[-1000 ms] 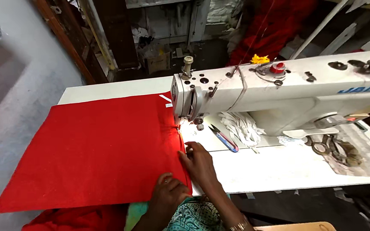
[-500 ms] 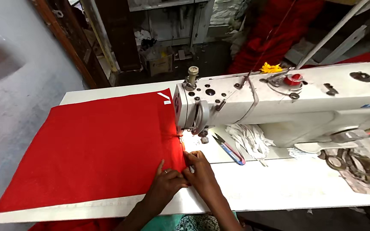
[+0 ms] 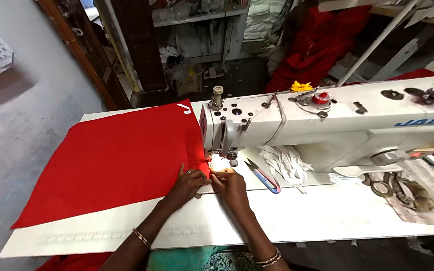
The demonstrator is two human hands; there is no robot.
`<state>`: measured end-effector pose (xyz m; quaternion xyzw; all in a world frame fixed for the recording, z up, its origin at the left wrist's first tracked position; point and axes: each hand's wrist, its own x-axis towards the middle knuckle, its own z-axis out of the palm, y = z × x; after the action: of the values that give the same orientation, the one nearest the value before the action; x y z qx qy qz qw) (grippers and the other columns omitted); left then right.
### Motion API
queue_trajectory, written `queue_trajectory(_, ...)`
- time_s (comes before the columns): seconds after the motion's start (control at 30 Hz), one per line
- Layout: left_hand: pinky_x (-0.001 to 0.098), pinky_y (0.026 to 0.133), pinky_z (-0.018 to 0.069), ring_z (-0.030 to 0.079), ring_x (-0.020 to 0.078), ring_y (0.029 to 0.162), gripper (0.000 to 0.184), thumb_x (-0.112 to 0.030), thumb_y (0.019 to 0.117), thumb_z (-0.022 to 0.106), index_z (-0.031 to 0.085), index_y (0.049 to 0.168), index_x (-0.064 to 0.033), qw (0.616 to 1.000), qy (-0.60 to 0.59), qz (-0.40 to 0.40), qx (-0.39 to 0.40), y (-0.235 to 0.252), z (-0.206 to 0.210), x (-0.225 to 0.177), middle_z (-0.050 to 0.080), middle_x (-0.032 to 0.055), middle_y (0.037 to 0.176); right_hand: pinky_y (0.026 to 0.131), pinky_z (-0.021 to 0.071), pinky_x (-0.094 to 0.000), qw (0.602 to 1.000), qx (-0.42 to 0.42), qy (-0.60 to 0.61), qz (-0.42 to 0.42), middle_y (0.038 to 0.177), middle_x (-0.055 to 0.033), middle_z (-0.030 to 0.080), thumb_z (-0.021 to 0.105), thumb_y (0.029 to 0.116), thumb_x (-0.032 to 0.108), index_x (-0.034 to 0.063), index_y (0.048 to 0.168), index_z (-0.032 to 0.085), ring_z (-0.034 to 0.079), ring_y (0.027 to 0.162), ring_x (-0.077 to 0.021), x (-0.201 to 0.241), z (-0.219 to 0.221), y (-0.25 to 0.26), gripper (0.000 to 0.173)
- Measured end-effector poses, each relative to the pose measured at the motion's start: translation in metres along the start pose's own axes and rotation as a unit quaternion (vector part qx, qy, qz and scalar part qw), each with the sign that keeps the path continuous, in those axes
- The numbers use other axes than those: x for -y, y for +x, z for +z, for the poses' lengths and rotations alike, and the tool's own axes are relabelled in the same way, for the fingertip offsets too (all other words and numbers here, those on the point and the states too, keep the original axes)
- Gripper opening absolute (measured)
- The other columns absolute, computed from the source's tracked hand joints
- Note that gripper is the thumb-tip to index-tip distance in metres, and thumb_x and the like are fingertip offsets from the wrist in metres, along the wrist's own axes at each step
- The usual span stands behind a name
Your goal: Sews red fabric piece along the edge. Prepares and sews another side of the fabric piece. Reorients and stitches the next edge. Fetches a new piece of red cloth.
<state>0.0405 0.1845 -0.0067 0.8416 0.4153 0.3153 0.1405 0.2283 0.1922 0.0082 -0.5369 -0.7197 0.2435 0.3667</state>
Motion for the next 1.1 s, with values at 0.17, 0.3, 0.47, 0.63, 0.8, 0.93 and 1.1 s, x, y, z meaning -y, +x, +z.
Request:
queue_trajectory(0.17,0.0770,0.105,0.0306,0.067,0.0304,0.110,0.031,0.000,0.0937,0.059,0.079,0.114,-0.0124,1.000,0.008,0.012,0.014,0.011,-0.006,0.016,0.072,0.0072,0.112,0.087,0.0576,-0.0528,0.997,-0.056,-0.045,-0.007,0.110,-0.0194,0.073,0.069,0.0955,0.006,-0.0006,0.108,0.077,0.071,0.099,-0.0339,-0.034,-0.072,-0.012,0.016)
queue_trajectory(0.3,0.0746,0.107,0.0314,0.066,0.0288,0.112,0.034,0.001,0.0929,0.058,0.079,0.115,-0.0132,1.000,0.009,0.018,0.024,0.013,-0.007,0.022,0.072,0.0063,0.115,0.106,0.0355,-0.0736,0.965,-0.183,-0.176,0.068,0.141,-0.0421,0.045,0.068,0.0940,0.009,-0.0120,0.132,0.060,0.042,0.130,-0.0633,-0.074,-0.154,-0.021,0.044)
queue_trajectory(0.47,0.0721,0.105,0.0357,0.068,0.0287,0.109,0.031,0.002,0.0888,0.058,0.081,0.107,-0.0102,1.000,0.014,0.027,-0.001,0.024,-0.010,0.032,0.073,0.0069,0.112,0.102,0.0419,-0.0696,0.950,-0.190,-0.233,0.080,0.133,-0.0385,0.056,0.059,0.0959,-0.004,-0.0144,0.124,0.063,0.053,0.125,-0.0579,-0.097,-0.181,-0.026,0.030)
queue_trajectory(0.63,0.0589,0.101,0.0458,0.071,0.0228,0.097,0.020,-0.005,0.0880,0.063,0.081,0.096,-0.0071,0.998,0.018,0.041,-0.054,0.034,-0.007,0.042,0.076,0.0063,0.101,0.106,0.0419,-0.0661,0.943,-0.216,-0.245,0.069,0.134,-0.0343,0.060,0.052,0.0970,-0.006,-0.0137,0.122,0.065,0.054,0.129,-0.0540,-0.100,-0.174,-0.029,0.029)
queue_trajectory(0.8,0.0606,0.105,0.0408,0.070,0.0219,0.099,0.020,-0.009,0.0883,0.063,0.081,0.099,-0.0094,0.998,0.019,0.015,-0.059,0.035,-0.005,0.042,0.075,0.0055,0.101,0.102,0.0453,-0.0667,0.941,-0.224,-0.242,0.082,0.135,-0.0354,0.058,0.051,0.0945,-0.010,-0.0136,0.127,0.062,0.055,0.127,-0.0546,-0.124,-0.155,-0.040,0.034)
queue_trajectory(0.93,0.0533,0.105,0.0463,0.067,0.0258,0.107,0.021,-0.006,0.0938,0.061,0.079,0.106,-0.0073,0.996,0.081,0.006,-0.028,0.026,-0.008,0.030,0.072,0.0085,0.110,0.103,0.0444,-0.0648,0.933,-0.260,-0.248,0.039,0.133,-0.0370,0.058,0.047,0.0961,-0.004,-0.0147,0.127,0.060,0.055,0.125,-0.0553,-0.133,-0.149,-0.047,0.035)
queue_trajectory(1.1,0.0672,0.115,0.0310,0.052,0.0431,0.136,0.053,-0.031,0.1011,0.064,0.055,0.147,-0.0061,0.922,0.241,-0.274,0.129,-0.010,-0.077,-0.003,0.053,0.0247,0.147,0.112,0.0340,-0.0685,0.938,-0.229,-0.257,0.038,0.136,-0.0375,0.056,0.050,0.0939,-0.006,-0.0151,0.129,0.059,0.052,0.130,-0.0557,-0.136,-0.151,-0.051,0.037)
